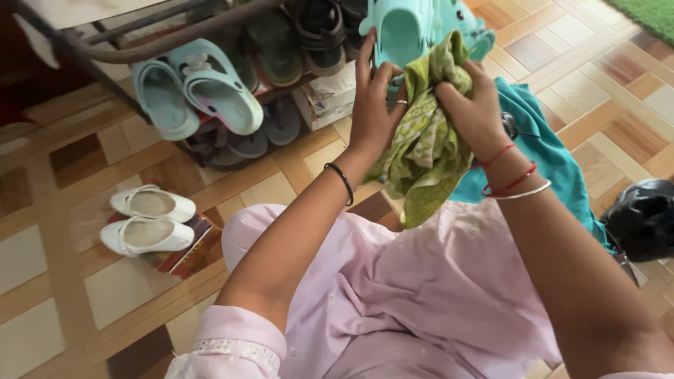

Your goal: The person sits on the floor and cleans a pair of light blue shark-shaped clogs using a green cloth. They wipe the exterior and interior of the clogs thoroughly, then place them on a teal towel on the floor. The person also wipes the surface of a nearby metal shoe rack.

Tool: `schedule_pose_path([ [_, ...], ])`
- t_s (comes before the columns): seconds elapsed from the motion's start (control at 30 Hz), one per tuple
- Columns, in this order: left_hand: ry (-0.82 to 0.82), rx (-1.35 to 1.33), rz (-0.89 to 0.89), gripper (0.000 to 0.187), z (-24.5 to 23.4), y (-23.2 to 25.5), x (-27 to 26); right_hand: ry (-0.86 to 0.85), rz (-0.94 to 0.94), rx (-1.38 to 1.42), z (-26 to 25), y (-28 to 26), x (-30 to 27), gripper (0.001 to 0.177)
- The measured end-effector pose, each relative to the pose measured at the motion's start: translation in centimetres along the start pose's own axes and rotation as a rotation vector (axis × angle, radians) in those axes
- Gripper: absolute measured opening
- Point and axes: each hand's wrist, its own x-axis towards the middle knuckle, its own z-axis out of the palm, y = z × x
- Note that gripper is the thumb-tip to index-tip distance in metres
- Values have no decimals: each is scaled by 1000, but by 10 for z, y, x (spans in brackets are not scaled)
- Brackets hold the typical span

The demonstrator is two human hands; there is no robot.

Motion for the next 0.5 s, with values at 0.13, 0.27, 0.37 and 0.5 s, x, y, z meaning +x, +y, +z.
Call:
schedule_pose_path([
  [0.13, -35, 6, 8, 32, 28, -27, -14, 75, 75, -143, 4, 47, -19, 49],
  [0.27, -63, 53, 65, 37, 47, -51, -32, 38, 226, -185, 10, 87, -43, 52],
  [0.37, -141, 42, -22, 29, 58, -72, -50, -36, 359, -227, 17, 117, -64, 57],
  [0.5, -203, 14, -151, 25, 70, -98, -86, -123, 438, -326, 32, 146, -95, 63],
])
